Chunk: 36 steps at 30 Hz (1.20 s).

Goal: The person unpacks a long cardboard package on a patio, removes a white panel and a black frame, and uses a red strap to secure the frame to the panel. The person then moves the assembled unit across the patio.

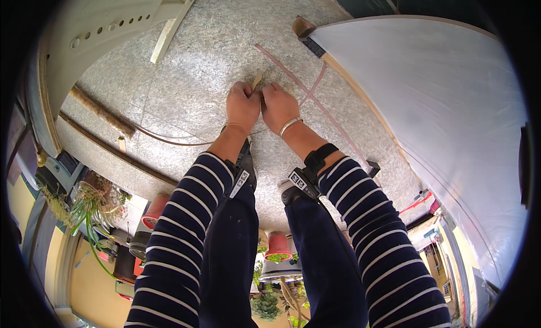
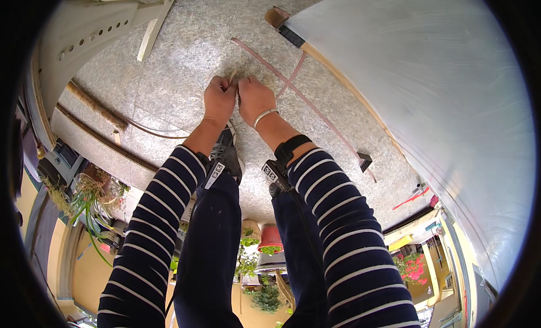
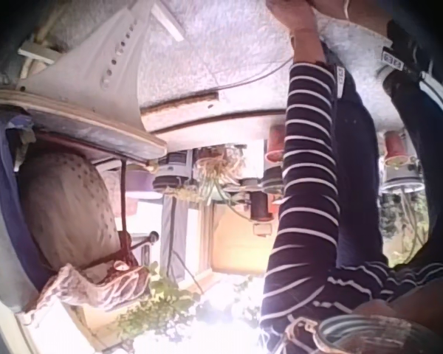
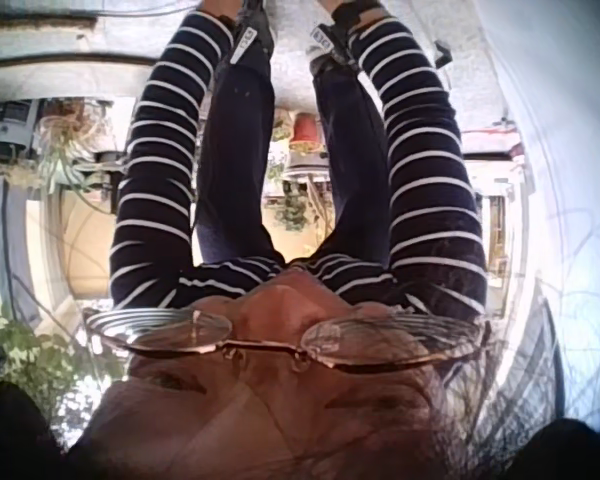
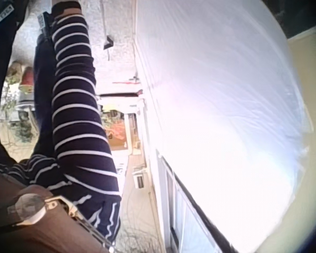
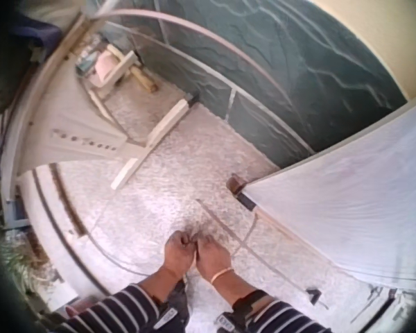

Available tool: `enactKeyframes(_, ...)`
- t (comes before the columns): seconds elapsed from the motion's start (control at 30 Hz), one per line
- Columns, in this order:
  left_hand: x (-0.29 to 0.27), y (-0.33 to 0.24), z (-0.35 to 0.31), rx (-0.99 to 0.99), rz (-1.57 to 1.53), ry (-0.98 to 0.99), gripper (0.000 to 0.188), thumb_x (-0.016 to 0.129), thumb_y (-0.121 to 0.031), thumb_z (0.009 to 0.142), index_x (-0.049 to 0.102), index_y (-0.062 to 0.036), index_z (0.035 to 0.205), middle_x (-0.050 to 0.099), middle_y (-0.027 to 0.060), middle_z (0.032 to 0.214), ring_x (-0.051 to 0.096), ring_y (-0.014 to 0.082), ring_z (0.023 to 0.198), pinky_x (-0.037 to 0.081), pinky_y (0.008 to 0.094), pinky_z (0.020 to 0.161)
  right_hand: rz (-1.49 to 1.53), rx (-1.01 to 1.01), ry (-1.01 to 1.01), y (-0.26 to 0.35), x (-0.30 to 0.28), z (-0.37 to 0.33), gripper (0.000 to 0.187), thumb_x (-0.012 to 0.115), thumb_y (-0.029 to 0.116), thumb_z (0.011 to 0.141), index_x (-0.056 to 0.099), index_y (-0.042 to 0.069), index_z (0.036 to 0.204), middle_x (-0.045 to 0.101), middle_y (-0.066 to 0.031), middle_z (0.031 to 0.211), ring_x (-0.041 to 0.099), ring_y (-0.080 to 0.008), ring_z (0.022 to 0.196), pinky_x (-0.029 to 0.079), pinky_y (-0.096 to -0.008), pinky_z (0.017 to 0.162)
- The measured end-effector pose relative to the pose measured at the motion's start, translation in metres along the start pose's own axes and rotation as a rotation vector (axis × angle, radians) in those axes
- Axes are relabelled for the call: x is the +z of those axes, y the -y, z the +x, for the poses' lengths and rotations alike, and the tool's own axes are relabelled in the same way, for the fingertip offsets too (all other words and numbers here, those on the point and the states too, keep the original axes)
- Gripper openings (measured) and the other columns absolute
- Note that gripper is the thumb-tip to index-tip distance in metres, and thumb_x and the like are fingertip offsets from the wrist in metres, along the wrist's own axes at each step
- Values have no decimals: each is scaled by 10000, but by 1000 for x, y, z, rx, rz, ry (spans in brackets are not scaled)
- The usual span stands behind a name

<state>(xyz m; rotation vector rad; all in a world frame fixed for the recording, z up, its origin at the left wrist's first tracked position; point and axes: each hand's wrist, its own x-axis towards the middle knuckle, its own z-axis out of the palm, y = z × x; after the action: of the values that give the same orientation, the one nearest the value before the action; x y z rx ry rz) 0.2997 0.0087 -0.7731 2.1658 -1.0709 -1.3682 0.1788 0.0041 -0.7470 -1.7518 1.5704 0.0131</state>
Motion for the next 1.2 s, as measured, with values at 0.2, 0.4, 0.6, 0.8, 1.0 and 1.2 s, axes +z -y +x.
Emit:
enactKeyframes(0.2, 8, -3, -12, -249, -469, 119, 154, 640, -69, 842, 507, -13, 790, 535, 68, 703, 554, 194, 613, 451, 338, 558, 85, -48, -72, -3, -14, -29, 138, 625, 37, 831, 582, 42, 962, 584, -138, 991, 635, -364, 794, 529, -441, 680)
enactKeyframes(0.4, 1, -12, -11, -123, -306, 96, 88, 518, -3, 898, 457, -24, 959, 527, 90, 716, 509, 169, 563, 430, 324, 522, 282, 9, -497, -42, -38, -87, 250, 652, 44, 842, 590, 38, 1084, 575, -153, 1056, 611, -354, 872, 520, -428, 760)
enactKeyframes(0.6, -5, -8, -37, 101, 114, 389, 229, 565, -128, 927, 494, -47, 1130, 504, 73, 674, 494, 168, 569, 410, 348, 552, -73, 519, -244, -122, -38, -104, 387, 737, 147, 812, 562, 25, 1136, 555, -186, 1141, 538, -386, 1108, 468, -441, 941)
enactKeyframes(0.8, -7, 11, -71, 248, 401, 759, 360, 653, -327, 934, 622, 2, 791, 548, 112, 671, 532, 225, 629, 427, 382, 619, -336, 345, -101, -150, -21, -105, 287, 690, 140, 818, 571, 50, 1063, 569, -130, 1070, 595, -319, 1023, 537, -414, 808)
enactKeyframes(1.0, -59, 15, -78, 39, 228, 564, 258, 639, -243, 939, 656, 2, 860, 621, 176, 719, 550, 340, 616, 445, 393, 600, -454, 286, -62, -152, -17, -115, 251, 606, 74, 816, 573, 37, 1062, 581, -130, 1043, 620, -306, 970, 556, -405, 776)
enactKeyframes(1.2, -87, -12, -99, 73, 347, 616, 299, 610, -256, 967, 613, 3, 818, 571, 201, 699, 541, 369, 632, 438, 398, 589, -486, 303, 112, -149, -18, -115, 224, 607, 91, 847, 573, 24, 1058, 588, -138, 1055, 629, -292, 984, 578, -374, 772)
